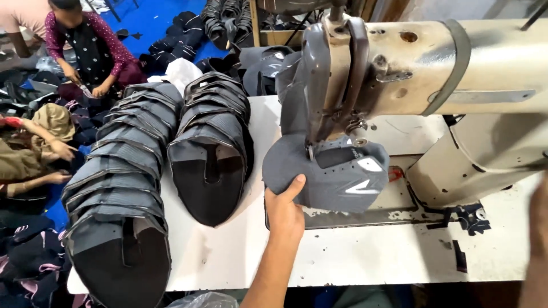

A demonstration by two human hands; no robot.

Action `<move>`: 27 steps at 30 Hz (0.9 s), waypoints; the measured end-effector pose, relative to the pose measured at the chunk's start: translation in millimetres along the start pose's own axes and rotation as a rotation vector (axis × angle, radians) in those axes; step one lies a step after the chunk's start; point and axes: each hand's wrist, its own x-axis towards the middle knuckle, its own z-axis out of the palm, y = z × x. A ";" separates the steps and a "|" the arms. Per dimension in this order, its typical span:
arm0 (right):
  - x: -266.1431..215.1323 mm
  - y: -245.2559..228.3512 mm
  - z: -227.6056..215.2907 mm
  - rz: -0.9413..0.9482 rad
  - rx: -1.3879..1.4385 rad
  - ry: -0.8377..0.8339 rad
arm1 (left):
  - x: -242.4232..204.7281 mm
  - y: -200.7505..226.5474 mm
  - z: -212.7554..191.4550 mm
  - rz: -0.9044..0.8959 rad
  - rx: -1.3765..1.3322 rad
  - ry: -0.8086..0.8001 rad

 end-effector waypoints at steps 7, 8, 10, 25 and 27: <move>-10.9 -57.4 -11.5 -0.130 -0.006 0.140 | -8.9 4.7 2.7 0.005 0.009 -0.035; -12.6 -35.3 -4.7 -0.127 -0.007 0.138 | -4.4 4.3 2.0 0.002 0.012 -0.034; -17.6 9.4 6.0 -0.213 -0.334 0.104 | 3.0 2.5 0.4 0.033 0.049 -0.043; -16.3 108.8 44.2 -0.627 -1.546 0.115 | 58.8 21.4 5.7 -0.051 0.172 -0.170; -26.2 66.3 49.7 -0.399 -0.769 0.210 | 64.7 18.3 -0.4 -0.043 0.166 -0.196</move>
